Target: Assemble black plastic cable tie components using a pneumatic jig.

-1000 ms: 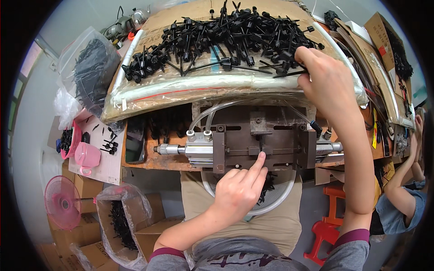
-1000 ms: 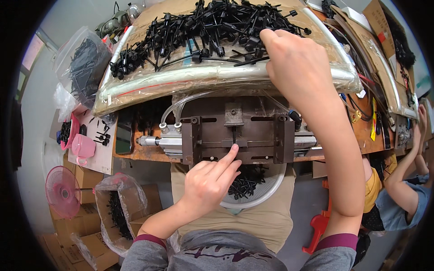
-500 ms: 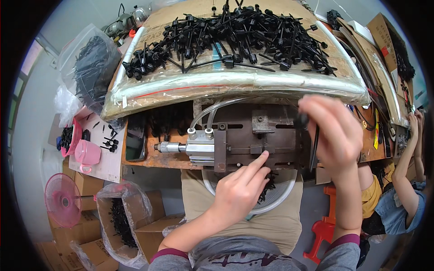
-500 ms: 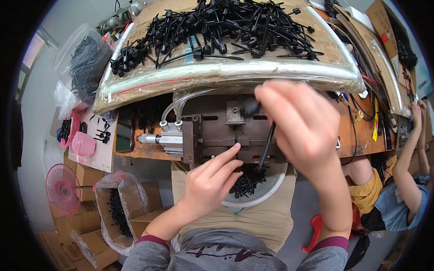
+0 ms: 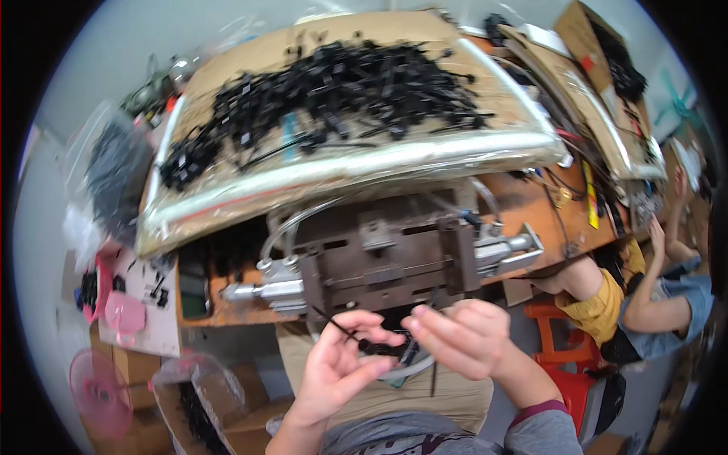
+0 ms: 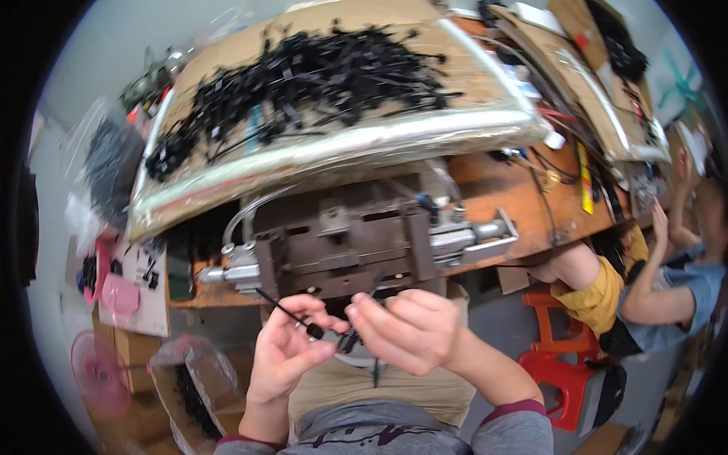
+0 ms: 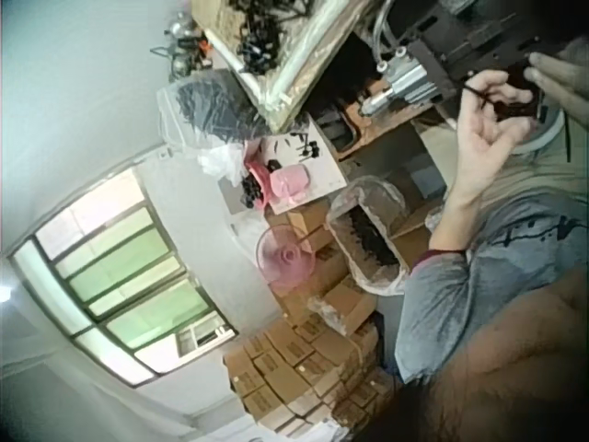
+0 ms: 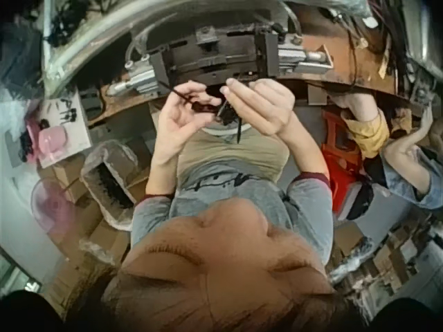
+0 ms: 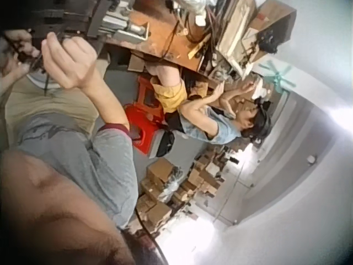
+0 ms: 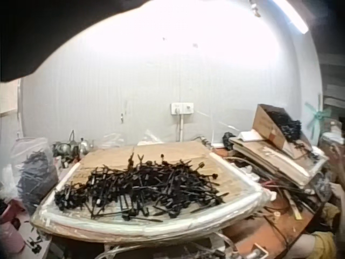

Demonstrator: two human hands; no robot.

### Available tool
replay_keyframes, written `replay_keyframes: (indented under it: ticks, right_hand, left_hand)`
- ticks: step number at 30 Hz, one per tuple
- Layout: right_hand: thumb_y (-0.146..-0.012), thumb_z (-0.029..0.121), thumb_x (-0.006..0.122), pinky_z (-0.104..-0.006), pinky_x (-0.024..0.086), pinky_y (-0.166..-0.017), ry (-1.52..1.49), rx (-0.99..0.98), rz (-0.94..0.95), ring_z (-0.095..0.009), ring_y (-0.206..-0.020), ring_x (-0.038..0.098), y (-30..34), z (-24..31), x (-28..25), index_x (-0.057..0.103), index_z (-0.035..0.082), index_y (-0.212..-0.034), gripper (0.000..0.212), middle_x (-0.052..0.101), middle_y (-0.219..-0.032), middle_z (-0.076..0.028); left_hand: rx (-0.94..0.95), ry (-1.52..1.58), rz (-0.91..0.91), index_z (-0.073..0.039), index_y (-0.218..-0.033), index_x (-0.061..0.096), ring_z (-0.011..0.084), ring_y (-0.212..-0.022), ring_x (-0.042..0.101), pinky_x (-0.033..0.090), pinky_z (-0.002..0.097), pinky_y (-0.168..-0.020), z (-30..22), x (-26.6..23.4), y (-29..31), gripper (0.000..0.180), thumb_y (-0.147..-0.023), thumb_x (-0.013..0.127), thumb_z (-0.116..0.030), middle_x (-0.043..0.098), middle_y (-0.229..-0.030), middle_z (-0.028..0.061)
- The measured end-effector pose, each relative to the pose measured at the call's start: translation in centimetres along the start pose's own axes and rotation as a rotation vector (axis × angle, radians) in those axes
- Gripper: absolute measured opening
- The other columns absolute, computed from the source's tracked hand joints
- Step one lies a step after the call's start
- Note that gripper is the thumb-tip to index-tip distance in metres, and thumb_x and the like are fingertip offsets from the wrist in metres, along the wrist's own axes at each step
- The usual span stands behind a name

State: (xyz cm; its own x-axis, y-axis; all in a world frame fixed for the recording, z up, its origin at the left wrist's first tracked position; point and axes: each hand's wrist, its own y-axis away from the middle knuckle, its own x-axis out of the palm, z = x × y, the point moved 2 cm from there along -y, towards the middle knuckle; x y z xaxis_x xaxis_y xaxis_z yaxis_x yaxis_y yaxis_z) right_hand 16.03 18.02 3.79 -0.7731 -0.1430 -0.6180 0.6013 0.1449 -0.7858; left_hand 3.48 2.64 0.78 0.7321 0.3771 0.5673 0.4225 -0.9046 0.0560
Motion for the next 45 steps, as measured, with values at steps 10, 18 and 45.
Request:
replay_keyframes:
  ticks: [10, 18, 45]
  right_hand:
    - [-0.07, 0.011, 0.069, -0.0264, 0.051, -0.056, -0.057, 0.088, -0.163, -0.016, -0.064, 0.059, 2.6, 0.6, 0.1, 0.069, -0.006, -0.093, 0.028, 0.069, -0.099, -0.016]
    - [-0.076, -0.012, 0.065, -0.0324, 0.057, -0.072, -0.311, 0.532, -0.364, -0.026, -0.082, 0.07, 4.0, -0.1, -0.4, 0.068, -0.005, -0.106, 0.031, 0.067, -0.11, -0.018]
    - [-0.088, -0.001, 0.067, -0.0294, 0.054, -0.066, -0.702, 0.817, -0.269, -0.021, -0.07, 0.068, 3.9, 1.5, -0.8, 0.07, -0.009, -0.104, 0.018, 0.073, -0.085, -0.015]
  left_hand:
    - [0.373, -0.865, 0.029, -0.001, -0.094, 0.075, 0.0019, -0.057, 0.041, 0.027, 0.0186, -0.048, -0.5, 2.3, -0.3, 0.039, -0.059, 0.091, -0.005, 0.067, -0.091, 0.0065]
    - [0.647, -1.398, -0.148, -0.001, -0.095, 0.072, 0.0124, -0.07, 0.059, 0.042, 0.0224, -0.053, -0.3, 2.7, -0.8, 0.035, -0.064, 0.087, -0.006, 0.068, -0.105, 0.0108]
    - [0.597, -1.721, -0.127, -0.009, -0.087, 0.07, 0.0197, -0.049, 0.06, 0.047, 0.0284, -0.048, 1.4, 2.0, -3.5, 0.02, -0.072, 0.081, -0.017, 0.069, -0.12, 0.0082]
